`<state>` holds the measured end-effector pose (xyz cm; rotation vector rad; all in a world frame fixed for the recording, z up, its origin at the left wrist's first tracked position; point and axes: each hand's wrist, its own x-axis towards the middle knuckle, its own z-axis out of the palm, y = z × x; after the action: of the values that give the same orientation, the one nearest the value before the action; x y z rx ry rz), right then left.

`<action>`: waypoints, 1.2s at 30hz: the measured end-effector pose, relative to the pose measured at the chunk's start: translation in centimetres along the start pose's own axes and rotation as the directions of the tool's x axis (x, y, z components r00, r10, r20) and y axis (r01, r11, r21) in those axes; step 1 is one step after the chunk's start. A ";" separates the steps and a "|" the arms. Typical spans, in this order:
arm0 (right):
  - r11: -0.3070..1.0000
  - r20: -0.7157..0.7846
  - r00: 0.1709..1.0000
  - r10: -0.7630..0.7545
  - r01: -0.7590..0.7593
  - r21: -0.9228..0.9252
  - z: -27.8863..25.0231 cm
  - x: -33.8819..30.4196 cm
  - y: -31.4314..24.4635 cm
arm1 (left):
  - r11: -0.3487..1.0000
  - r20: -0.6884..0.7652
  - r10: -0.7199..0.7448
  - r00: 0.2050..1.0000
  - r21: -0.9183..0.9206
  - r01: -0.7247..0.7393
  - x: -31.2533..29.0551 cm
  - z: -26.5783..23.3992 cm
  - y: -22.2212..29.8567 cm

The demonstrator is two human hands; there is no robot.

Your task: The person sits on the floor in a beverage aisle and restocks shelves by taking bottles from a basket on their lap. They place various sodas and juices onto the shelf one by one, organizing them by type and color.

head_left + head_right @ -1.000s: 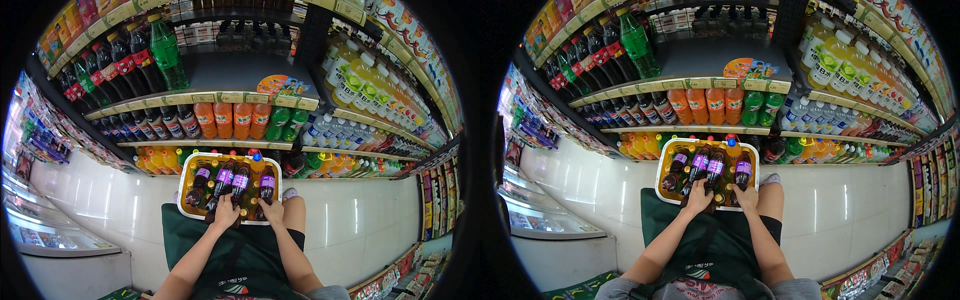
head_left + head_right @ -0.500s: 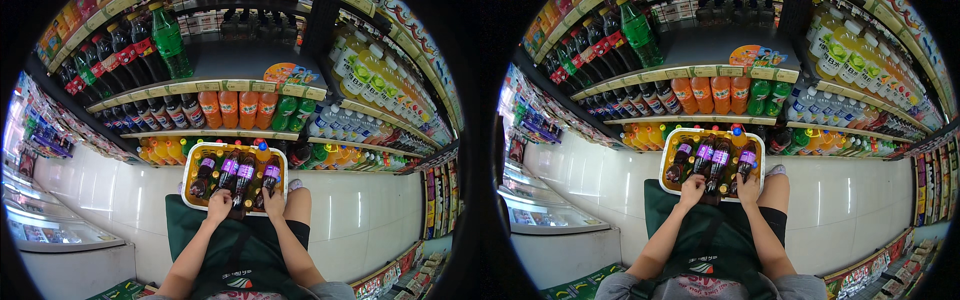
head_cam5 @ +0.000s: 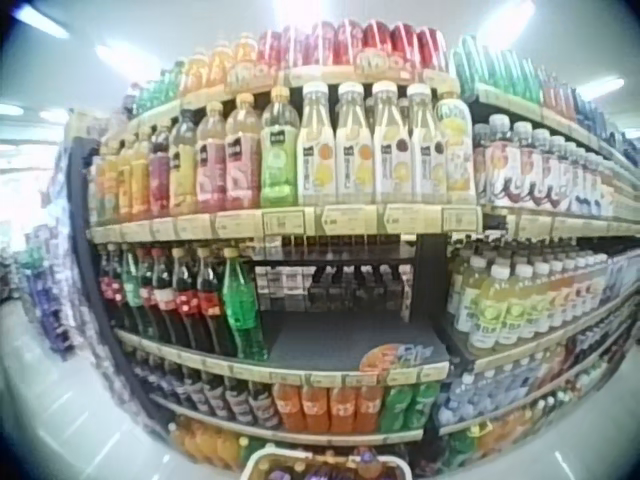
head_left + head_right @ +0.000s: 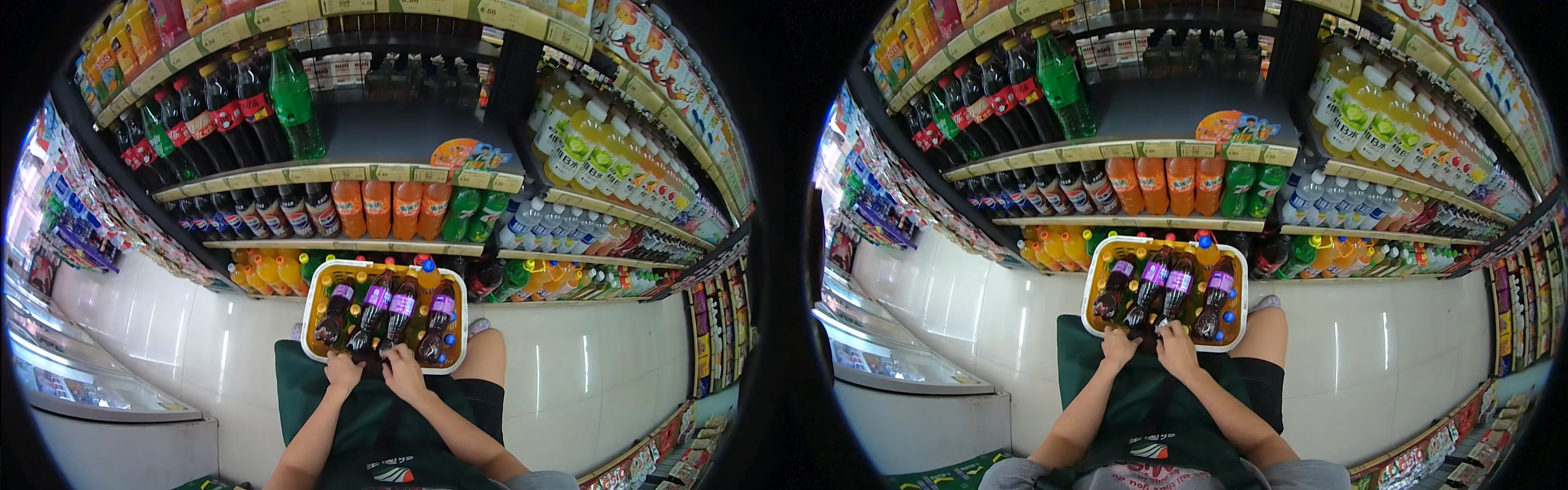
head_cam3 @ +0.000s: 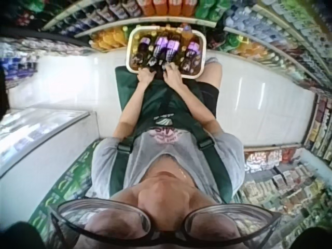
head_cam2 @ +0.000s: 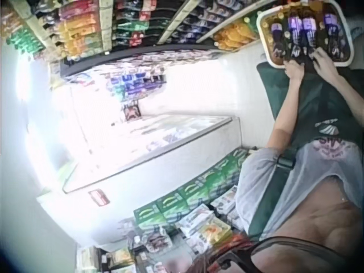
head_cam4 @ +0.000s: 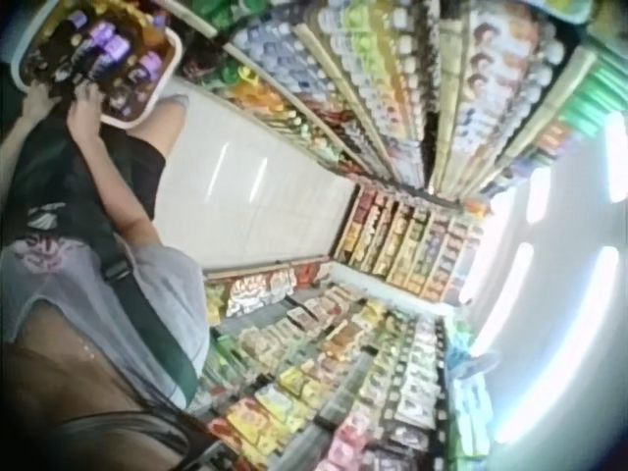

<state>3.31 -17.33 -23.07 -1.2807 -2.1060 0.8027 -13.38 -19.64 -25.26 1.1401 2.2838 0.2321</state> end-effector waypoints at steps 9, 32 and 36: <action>0.970 0.136 0.990 0.044 -0.075 0.230 -1.7 0.4 -0.3 | 0.918 0.144 0.395 0.907 -0.086 -0.387 -4.0 -3.2 2.2; 0.800 0.219 0.962 -0.164 0.000 0.600 -27.4 9.9 -11.8 | 0.601 0.315 0.794 0.520 -0.534 -0.595 -4.3 -26.1 17.2; 0.821 0.124 0.986 -0.114 0.023 0.571 -31.0 12.0 -11.8 | 0.442 0.131 0.819 0.559 -0.765 -0.468 -2.6 -26.0 20.6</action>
<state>13.60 -4.39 8.09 -0.8312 -1.7949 1.4049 -12.74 -6.37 5.28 1.4299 0.9935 0.8823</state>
